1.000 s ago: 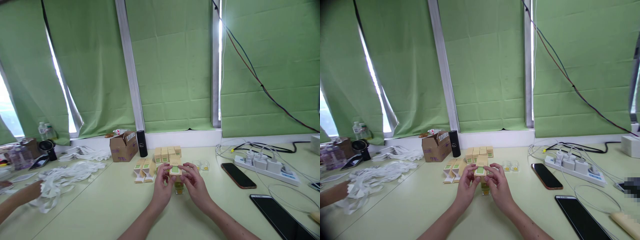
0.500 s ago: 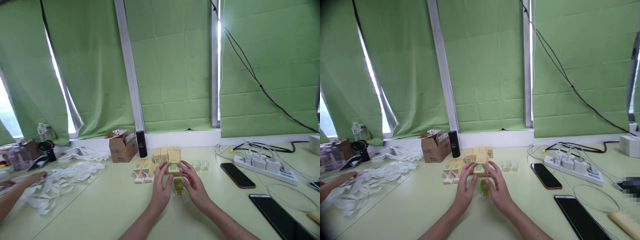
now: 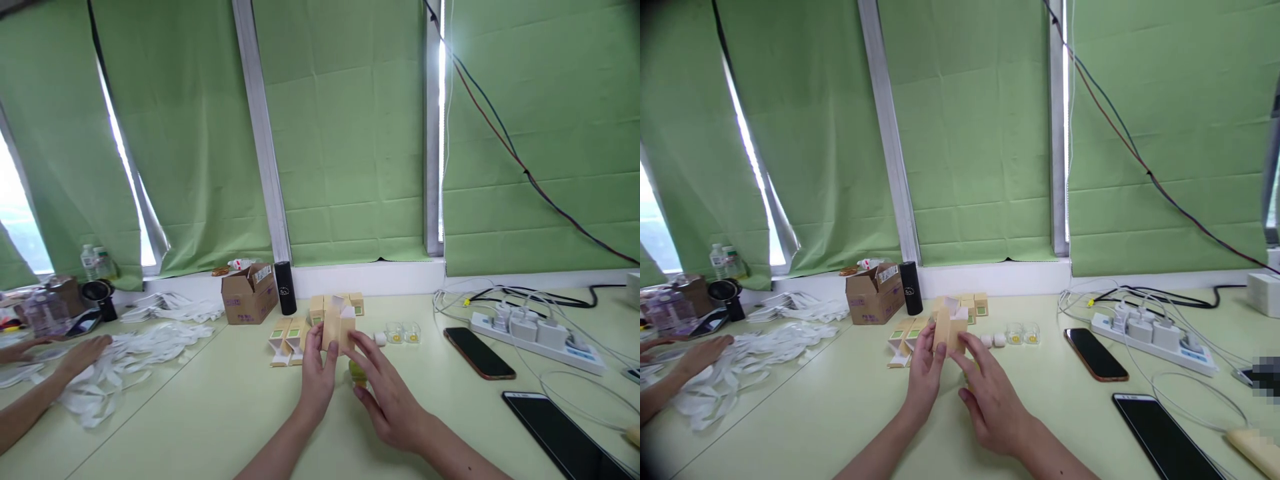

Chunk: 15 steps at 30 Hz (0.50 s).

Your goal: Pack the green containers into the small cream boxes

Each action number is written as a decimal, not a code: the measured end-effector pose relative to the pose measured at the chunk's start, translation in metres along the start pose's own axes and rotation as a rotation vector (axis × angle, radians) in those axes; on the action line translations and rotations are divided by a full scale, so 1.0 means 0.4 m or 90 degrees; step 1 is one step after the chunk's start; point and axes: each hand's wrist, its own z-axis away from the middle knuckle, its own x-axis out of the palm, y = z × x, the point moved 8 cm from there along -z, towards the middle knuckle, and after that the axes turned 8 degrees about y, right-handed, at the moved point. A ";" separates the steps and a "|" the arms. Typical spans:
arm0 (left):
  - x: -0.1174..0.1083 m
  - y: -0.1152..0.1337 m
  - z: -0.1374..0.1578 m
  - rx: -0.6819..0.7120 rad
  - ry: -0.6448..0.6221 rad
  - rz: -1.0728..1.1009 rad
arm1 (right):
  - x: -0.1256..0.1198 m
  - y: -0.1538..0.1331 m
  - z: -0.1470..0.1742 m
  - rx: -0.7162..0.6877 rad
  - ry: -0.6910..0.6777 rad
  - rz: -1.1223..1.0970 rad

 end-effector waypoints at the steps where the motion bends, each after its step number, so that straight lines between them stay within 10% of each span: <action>1: 0.004 0.000 0.000 -0.005 -0.013 0.022 | -0.001 -0.005 -0.001 -0.010 -0.002 0.006; 15: -0.061 -0.063 -0.057 -0.065 0.071 0.008 | 0.006 0.143 0.024 0.200 0.050 0.078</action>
